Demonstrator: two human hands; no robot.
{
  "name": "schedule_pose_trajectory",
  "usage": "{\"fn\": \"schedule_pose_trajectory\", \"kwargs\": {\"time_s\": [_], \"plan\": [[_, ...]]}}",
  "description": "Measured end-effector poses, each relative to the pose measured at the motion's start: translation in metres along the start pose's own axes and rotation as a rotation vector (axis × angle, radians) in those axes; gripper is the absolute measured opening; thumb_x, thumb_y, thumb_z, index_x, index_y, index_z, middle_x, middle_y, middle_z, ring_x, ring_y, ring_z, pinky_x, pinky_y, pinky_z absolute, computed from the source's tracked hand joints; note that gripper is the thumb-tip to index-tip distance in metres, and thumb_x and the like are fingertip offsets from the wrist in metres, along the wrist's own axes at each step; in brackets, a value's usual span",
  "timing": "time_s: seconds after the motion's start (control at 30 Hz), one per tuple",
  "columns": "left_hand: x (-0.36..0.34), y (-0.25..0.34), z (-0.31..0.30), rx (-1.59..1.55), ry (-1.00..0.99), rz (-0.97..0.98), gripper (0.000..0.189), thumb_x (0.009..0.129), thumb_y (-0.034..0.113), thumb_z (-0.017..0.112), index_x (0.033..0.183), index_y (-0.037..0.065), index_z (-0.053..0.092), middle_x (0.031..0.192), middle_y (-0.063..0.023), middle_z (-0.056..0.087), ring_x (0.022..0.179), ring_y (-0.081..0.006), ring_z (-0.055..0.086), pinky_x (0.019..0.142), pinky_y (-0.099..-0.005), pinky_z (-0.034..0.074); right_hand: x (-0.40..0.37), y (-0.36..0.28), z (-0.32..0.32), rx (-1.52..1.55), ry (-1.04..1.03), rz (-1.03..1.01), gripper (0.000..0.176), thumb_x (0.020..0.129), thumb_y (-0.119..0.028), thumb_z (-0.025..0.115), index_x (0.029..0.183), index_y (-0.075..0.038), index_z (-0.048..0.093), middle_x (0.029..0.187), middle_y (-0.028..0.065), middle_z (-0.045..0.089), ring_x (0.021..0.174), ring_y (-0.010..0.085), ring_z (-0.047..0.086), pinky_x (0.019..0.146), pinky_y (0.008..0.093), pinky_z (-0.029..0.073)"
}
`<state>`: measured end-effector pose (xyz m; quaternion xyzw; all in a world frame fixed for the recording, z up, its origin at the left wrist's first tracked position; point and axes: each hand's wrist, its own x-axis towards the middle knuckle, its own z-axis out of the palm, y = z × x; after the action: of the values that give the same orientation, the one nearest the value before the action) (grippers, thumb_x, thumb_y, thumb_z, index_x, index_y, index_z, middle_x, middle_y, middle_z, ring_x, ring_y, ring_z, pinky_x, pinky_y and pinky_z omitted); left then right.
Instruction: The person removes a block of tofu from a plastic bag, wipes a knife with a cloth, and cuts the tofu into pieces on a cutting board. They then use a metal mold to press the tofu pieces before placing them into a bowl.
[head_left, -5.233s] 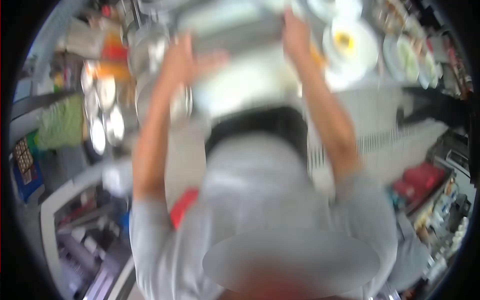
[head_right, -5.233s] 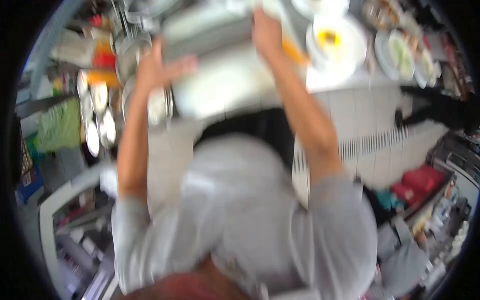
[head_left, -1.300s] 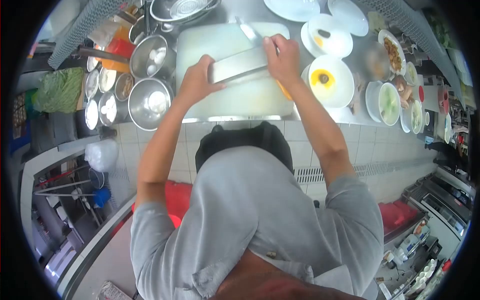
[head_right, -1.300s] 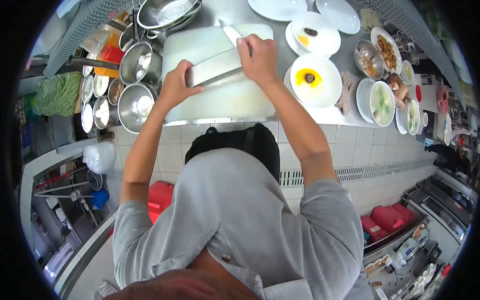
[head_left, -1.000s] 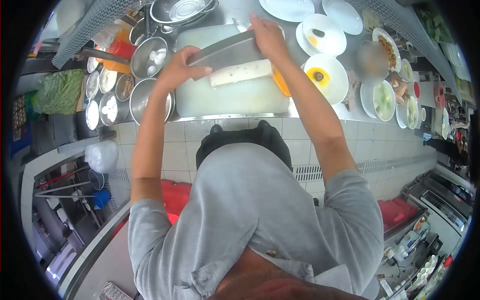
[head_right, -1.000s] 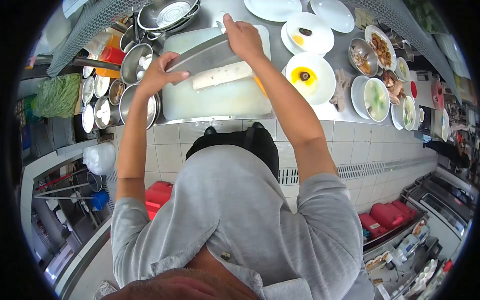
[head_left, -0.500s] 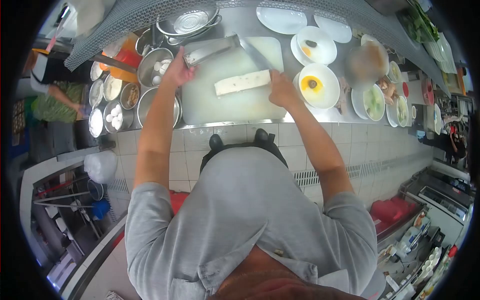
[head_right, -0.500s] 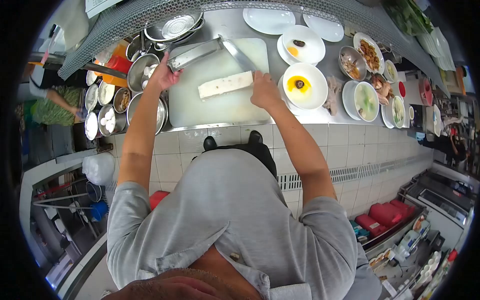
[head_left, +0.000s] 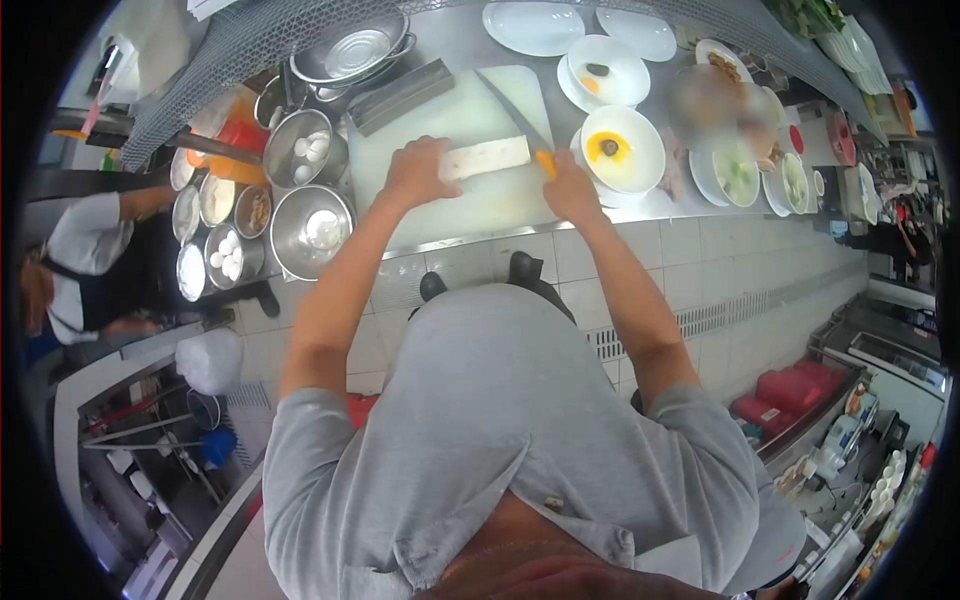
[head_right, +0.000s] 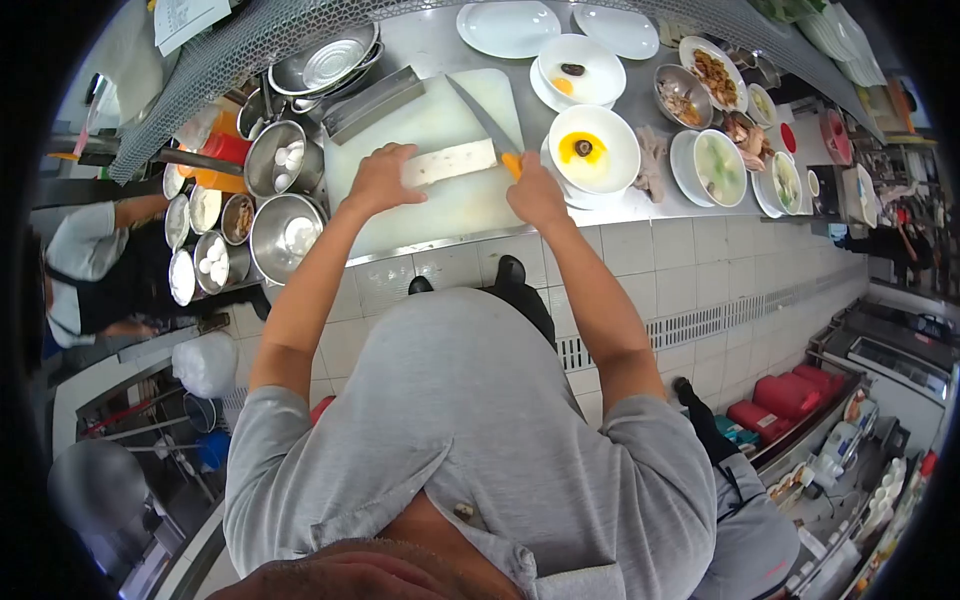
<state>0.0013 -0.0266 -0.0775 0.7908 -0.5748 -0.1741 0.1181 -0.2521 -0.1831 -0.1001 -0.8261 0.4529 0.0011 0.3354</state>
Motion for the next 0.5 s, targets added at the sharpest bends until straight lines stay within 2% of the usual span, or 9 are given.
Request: {"fn": "schedule_pose_trajectory", "kwargs": {"time_s": [0.03, 0.13, 0.23, 0.43, 0.5], "plan": [[0.003, 0.007, 0.001, -0.007, -0.077, -0.016, 0.081, 0.064, 0.033, 0.09, 0.135, 0.006, 0.061, 0.124, -0.0161, 0.065, 0.119, -0.035, 0.061, 0.103, -0.0445, 0.049, -0.013, 0.0, -0.001, 0.004, 0.005, 0.047, 0.061, 0.086, -0.007, 0.054, 0.145, -0.002, 0.039, 0.117, 0.0341, 0.066, 0.114, 0.0487, 0.063, 0.1, 0.0533, 0.048], [0.015, -0.002, 0.025, 0.118, -0.087, -0.01, 0.068, 0.067, 0.028, 0.088, 0.127, 0.007, 0.063, 0.119, -0.0158, 0.066, 0.115, -0.0339, 0.063, 0.099, -0.0441, 0.051, -0.043, -0.001, 0.0, 0.05, 0.066, 0.132, 0.056, 0.092, -0.015, 0.055, 0.145, -0.004, 0.041, 0.12, 0.0333, 0.066, 0.112, 0.0493, 0.064, 0.099, 0.0532, 0.049], [0.015, -0.009, 0.027, 0.127, -0.107, 0.007, 0.058, 0.07, 0.025, 0.085, 0.122, 0.008, 0.064, 0.116, -0.0153, 0.066, 0.112, -0.0339, 0.064, 0.096, -0.0444, 0.053, -0.062, 0.004, 0.013, 0.15, 0.174, 0.076, 0.048, 0.097, -0.024, 0.058, 0.139, -0.002, 0.049, 0.122, 0.0318, 0.066, 0.114, 0.048, 0.064, 0.099, 0.052, 0.049], [-0.008, -0.011, 0.027, 0.066, -0.086, 0.059, 0.062, 0.07, 0.028, 0.086, 0.124, 0.007, 0.064, 0.115, -0.0154, 0.067, 0.109, -0.0348, 0.066, 0.095, -0.044, 0.054, -0.093, -0.007, 0.016, 0.32, -0.035, 0.286, 0.043, 0.098, -0.029, 0.059, 0.129, 0.001, 0.056, 0.093, 0.0221, 0.073, 0.079, 0.035, 0.074, 0.08, 0.0446, 0.057], [-0.01, -0.011, 0.02, 0.02, -0.115, 0.028, 0.067, 0.069, 0.03, 0.088, 0.127, 0.007, 0.064, 0.117, -0.0157, 0.067, 0.11, -0.0347, 0.066, 0.095, -0.0436, 0.054, -0.085, 0.015, 0.032, 0.274, -0.024, 0.271, 0.043, 0.098, -0.028, 0.06, 0.128, 0.002, 0.055, 0.086, 0.0199, 0.072, 0.069, 0.0313, 0.072, 0.074, 0.0435, 0.057]]}}
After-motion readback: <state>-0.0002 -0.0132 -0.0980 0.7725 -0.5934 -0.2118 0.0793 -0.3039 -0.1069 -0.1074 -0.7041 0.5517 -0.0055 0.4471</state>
